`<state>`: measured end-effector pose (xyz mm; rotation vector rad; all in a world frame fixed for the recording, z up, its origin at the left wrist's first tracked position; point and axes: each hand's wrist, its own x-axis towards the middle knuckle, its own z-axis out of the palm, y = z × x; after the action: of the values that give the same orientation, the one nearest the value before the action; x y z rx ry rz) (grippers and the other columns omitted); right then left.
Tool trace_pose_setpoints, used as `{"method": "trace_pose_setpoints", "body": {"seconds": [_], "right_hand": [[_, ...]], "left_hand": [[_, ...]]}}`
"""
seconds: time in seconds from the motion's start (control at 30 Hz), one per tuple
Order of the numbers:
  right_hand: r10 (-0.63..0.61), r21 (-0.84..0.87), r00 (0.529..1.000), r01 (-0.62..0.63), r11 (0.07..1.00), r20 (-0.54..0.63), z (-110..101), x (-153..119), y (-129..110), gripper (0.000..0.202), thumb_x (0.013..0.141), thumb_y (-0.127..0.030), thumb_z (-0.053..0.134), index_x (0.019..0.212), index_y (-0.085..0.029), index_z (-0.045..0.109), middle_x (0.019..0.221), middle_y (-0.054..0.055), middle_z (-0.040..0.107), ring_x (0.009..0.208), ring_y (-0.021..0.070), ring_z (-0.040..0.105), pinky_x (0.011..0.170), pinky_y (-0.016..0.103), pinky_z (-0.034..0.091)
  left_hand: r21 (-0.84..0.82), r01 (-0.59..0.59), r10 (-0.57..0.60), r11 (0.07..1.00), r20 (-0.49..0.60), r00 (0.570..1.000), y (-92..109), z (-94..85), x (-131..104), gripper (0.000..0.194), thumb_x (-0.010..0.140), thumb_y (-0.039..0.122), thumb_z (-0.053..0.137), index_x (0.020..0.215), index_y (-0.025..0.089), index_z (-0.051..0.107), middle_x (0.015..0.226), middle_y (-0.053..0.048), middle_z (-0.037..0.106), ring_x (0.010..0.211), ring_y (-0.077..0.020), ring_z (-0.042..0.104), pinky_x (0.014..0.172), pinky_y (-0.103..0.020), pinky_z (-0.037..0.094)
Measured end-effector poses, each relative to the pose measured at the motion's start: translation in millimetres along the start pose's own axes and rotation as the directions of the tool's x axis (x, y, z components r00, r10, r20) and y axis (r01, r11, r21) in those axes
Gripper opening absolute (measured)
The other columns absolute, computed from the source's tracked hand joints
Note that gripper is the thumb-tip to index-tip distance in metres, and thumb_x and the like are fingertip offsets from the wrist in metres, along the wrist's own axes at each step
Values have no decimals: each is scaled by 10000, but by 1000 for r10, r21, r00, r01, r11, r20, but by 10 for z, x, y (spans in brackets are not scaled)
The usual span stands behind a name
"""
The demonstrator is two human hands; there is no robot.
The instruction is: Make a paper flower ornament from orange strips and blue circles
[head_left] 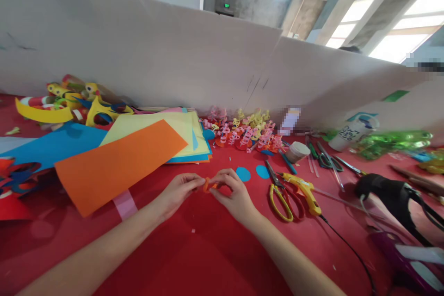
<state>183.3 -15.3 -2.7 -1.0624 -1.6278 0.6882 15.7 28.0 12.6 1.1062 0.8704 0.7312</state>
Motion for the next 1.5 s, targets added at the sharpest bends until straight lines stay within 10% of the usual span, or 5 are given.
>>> {"method": "trace_pose_setpoints", "body": {"seconds": [0.3,1.07,1.5], "right_hand": [[-211,-212,978,205,956,-7,-1,-32,5,117,812,-172,576,877,-229,655,838,31,543,776,138,555,680,251,481],[-202,-215,975,217,952,88,-46,-43,19,142,861,-192,499,899,-242,626,864,54,586,801,163,559,706,285,468],[201,164,977,-187,969,-72,135,-44,-27,110,720,-179,557,815,-214,515,748,3,549,678,132,535,617,256,457]], "left_hand": [[53,-46,42,998,70,997,20,17,-25,179,725,233,589,571,151,632,582,0,555,628,-123,477,658,-248,380],[45,-24,23,999,25,999,29,31,-38,156,676,281,639,589,150,641,612,5,535,622,-120,456,627,-251,384],[429,-320,322,845,69,944,0,26,-33,141,729,259,587,645,179,667,709,-12,557,678,-143,529,658,-271,420]]}}
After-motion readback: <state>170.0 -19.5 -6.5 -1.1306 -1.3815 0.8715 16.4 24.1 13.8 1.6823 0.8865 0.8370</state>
